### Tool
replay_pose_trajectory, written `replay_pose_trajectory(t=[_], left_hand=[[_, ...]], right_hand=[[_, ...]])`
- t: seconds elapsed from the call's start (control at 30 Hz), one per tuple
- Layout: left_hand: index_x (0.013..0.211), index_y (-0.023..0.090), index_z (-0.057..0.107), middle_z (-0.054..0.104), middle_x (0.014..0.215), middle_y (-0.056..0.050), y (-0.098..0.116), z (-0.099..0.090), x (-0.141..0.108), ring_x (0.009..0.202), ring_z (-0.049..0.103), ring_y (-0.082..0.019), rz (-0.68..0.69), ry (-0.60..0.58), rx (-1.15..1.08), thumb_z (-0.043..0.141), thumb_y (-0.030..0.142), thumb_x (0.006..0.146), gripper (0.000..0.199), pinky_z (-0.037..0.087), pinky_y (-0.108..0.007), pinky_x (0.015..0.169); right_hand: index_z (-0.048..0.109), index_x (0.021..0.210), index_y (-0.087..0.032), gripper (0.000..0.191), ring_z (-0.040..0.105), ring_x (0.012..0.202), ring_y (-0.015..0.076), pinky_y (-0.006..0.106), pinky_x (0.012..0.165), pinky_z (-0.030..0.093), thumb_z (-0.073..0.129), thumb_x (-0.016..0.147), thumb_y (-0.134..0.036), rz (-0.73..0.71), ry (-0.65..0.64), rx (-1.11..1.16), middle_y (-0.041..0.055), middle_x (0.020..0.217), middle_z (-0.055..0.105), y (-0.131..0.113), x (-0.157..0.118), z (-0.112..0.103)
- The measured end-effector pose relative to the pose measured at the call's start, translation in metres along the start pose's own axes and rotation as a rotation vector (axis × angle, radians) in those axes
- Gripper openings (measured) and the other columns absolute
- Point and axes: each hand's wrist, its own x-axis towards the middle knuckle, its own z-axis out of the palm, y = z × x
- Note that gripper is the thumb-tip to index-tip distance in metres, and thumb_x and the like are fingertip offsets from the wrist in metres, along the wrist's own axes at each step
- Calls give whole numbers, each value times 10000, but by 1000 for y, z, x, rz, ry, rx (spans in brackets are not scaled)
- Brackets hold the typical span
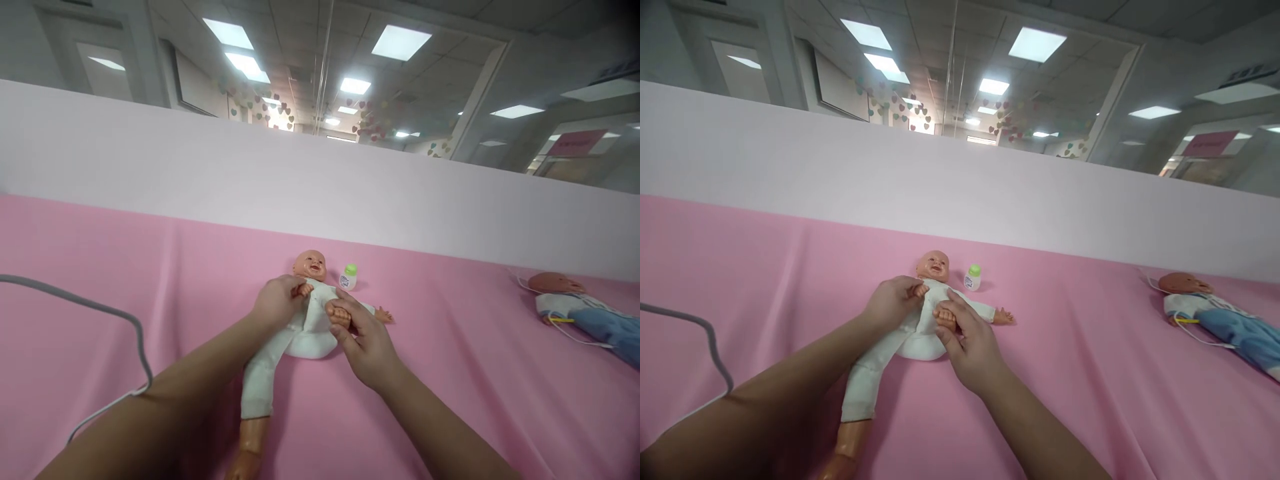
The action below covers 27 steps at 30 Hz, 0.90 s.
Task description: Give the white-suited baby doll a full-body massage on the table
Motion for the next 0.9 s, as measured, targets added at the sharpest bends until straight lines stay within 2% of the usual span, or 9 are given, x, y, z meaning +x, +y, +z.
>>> replay_pose_trajectory(t=[0.07, 0.17, 0.33, 0.47, 0.6, 0.67, 0.73, 0.8, 0.9], left_hand=[[784, 232, 691, 728, 839, -21, 0, 9, -5, 786, 636, -196, 88, -41, 105, 552, 138, 833, 175, 427, -309, 683], [747, 226, 626, 707, 834, -31, -1, 17, -11, 797, 614, -203, 167, -48, 203, 510, 74, 807, 200, 403, -318, 691], [766, 233, 641, 712, 834, -14, 0, 15, -13, 786, 616, -192, 127, -46, 136, 529, 108, 838, 183, 389, -308, 677], [981, 271, 730, 747, 890, 1, -16, 5, -9, 825, 663, -198, -117, 128, -147, 541, 413, 977, 237, 453, -294, 719], [1038, 226, 706, 751, 982, -61, -57, -2, 4, 954, 700, -245, -480, 349, -539, 571, 585, 948, 394, 534, -316, 766], [1065, 211, 645, 728, 982, -85, -78, -3, 12, 939, 720, -247, -719, 400, -731, 590, 532, 952, 345, 566, -327, 742], [1065, 212, 582, 705, 997, -87, -95, -3, 19, 922, 736, -219, -887, 444, -892, 598, 377, 969, 192, 588, -316, 752], [1030, 212, 547, 690, 1006, -82, -107, -1, 24, 917, 738, -194, -954, 465, -960, 592, 247, 965, 86, 600, -307, 778], [995, 196, 536, 681, 1002, -86, -114, 0, 29, 922, 728, -199, -961, 448, -963, 590, 193, 961, 64, 605, -321, 794]], right_hand=[[659, 1320, -276, 378, 462, 1482, 321, 507, 1112, 514, 618, 984, -444, 9, 10, 24, 112, 1506, 593, 10, 5, 6], [662, 1311, -268, 382, 481, 1468, 315, 532, 1158, 465, 624, 980, -455, 31, 46, 52, 120, 1518, 578, 24, 5, 15], [661, 1305, -260, 384, 475, 1470, 336, 572, 1159, 457, 638, 971, -449, 49, 82, 82, 126, 1478, 611, 23, 0, 15], [673, 1269, -270, 320, 416, 1509, 340, 590, 1155, 472, 652, 971, -385, 48, 54, 115, 101, 1354, 696, -2, -14, -2], [679, 1257, -284, 322, 452, 1485, 334, 507, 1074, 566, 691, 935, -272, 52, 4, 153, 103, 1363, 692, -25, -47, -23], [708, 1235, -283, 344, 521, 1433, 342, 466, 1050, 585, 734, 895, -238, 26, 2, 141, 116, 1392, 679, -28, -69, -29], [745, 1200, -297, 368, 599, 1357, 354, 433, 1016, 607, 795, 841, -236, -16, -7, 151, 112, 1420, 665, -25, -92, -30], [775, 1170, -339, 398, 671, 1261, 366, 415, 952, 640, 853, 785, -276, -49, -21, 192, 81, 1406, 680, -22, -113, -27], [789, 1167, -385, 409, 733, 1147, 369, 427, 887, 664, 875, 772, -317, -16, -34, 222, 46, 1270, 756, -22, -140, -18]])
